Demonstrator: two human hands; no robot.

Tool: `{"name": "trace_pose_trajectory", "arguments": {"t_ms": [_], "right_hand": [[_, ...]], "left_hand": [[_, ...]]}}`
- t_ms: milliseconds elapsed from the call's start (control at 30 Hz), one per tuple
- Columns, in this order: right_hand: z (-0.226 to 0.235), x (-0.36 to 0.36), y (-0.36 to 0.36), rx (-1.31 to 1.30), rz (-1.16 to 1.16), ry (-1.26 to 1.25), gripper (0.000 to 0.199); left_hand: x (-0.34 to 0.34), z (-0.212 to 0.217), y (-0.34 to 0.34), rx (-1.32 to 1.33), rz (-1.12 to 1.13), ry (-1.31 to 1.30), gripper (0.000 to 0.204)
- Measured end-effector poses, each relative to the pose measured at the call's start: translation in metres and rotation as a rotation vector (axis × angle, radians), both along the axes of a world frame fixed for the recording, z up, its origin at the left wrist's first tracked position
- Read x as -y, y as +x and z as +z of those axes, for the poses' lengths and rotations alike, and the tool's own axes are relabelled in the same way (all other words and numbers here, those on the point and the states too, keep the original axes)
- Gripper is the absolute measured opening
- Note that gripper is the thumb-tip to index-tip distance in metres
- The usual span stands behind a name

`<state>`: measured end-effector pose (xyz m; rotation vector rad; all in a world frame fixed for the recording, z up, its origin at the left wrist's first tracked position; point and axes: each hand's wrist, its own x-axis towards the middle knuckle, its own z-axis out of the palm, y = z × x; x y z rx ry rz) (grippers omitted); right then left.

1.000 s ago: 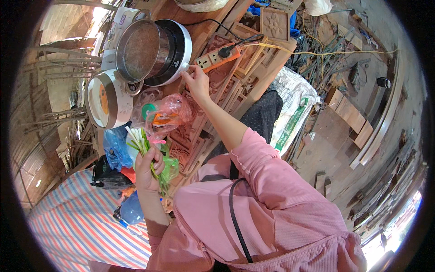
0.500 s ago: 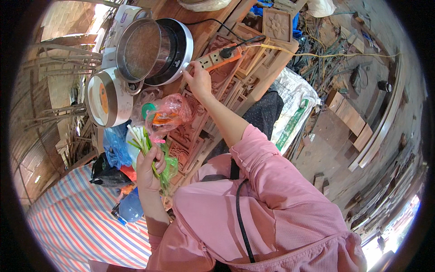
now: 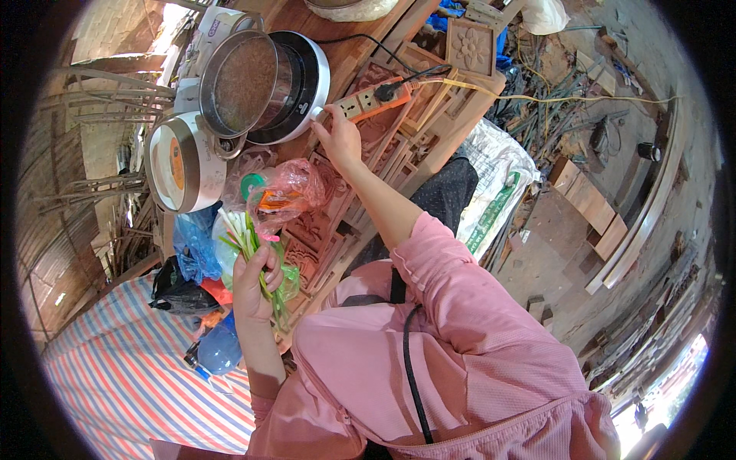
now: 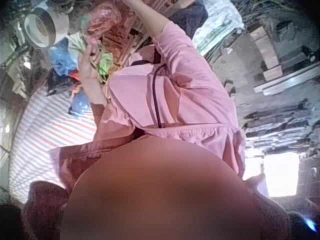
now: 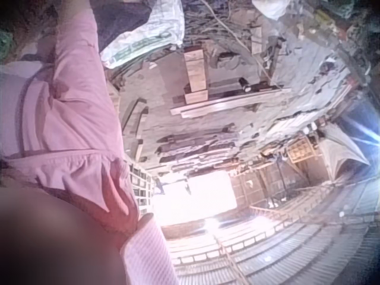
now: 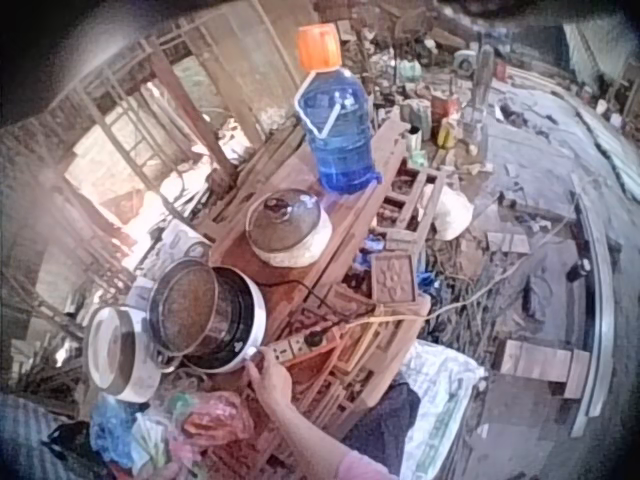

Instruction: The person adds chopped green onions to a pot of boiling liquid on an electric hot plate. They use chopsticks to stir the contents and adjust the power outlet switch. The person handles a plastic bag and a bundle of green onions during the process.

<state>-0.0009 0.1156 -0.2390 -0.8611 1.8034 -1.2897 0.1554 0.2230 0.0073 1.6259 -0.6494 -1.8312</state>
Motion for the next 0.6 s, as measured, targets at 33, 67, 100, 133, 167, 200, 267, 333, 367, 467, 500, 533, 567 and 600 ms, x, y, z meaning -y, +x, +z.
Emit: {"name": "trace_pose_trajectory", "arguments": {"t_ms": [33,67,100,133,167,200,267,333,367,467,500,533,567,600], "right_hand": [[0.000,-0.003,-0.001,-0.005,-0.001,0.008,0.044],[0.000,-0.006,-0.001,0.014,0.010,0.025,0.045],[0.000,-0.009,-0.002,0.034,0.022,0.046,0.046],[0.000,-0.011,-0.002,0.055,0.032,0.078,0.046],[0.000,-0.012,-0.002,0.048,0.028,0.056,0.046],[0.000,-0.012,-0.002,0.043,0.022,0.045,0.046],[-0.001,-0.009,-0.002,0.027,0.016,0.016,0.046],[-0.001,-0.004,-0.001,0.004,0.012,-0.018,0.045],[-0.001,-0.001,-0.001,0.003,0.013,-0.028,0.044],[-0.001,0.004,-0.001,0.001,0.014,-0.024,0.042],[-0.001,0.004,-0.001,0.008,0.019,-0.008,0.041],[0.000,0.004,-0.001,0.016,0.025,0.018,0.041],[0.000,0.003,-0.001,0.020,0.027,0.005,0.040],[0.000,0.003,-0.002,0.025,0.031,0.001,0.039]], "left_hand": [[0.000,-0.001,0.000,-0.004,0.000,0.000,0.008],[0.000,-0.001,0.000,-0.007,0.001,-0.001,0.008],[0.001,-0.001,0.001,-0.003,0.004,0.000,0.008],[0.001,-0.002,0.001,0.001,0.007,0.003,0.009],[0.001,-0.002,0.001,-0.003,0.011,0.002,0.009],[0.001,-0.003,0.002,0.003,0.007,0.002,0.009],[0.001,-0.004,0.002,-0.007,0.003,-0.003,0.009],[0.001,-0.004,0.003,0.000,0.007,0.006,0.009],[0.001,-0.004,0.003,-0.005,0.013,0.007,0.009],[0.001,-0.004,0.004,-0.013,-0.003,-0.003,0.009],[0.001,-0.004,0.004,0.000,0.001,0.003,0.009],[0.001,-0.004,0.005,0.005,0.006,0.005,0.009],[0.001,-0.004,0.005,0.011,0.012,0.008,0.009],[0.001,-0.004,0.006,0.009,0.013,0.006,0.009]]}}
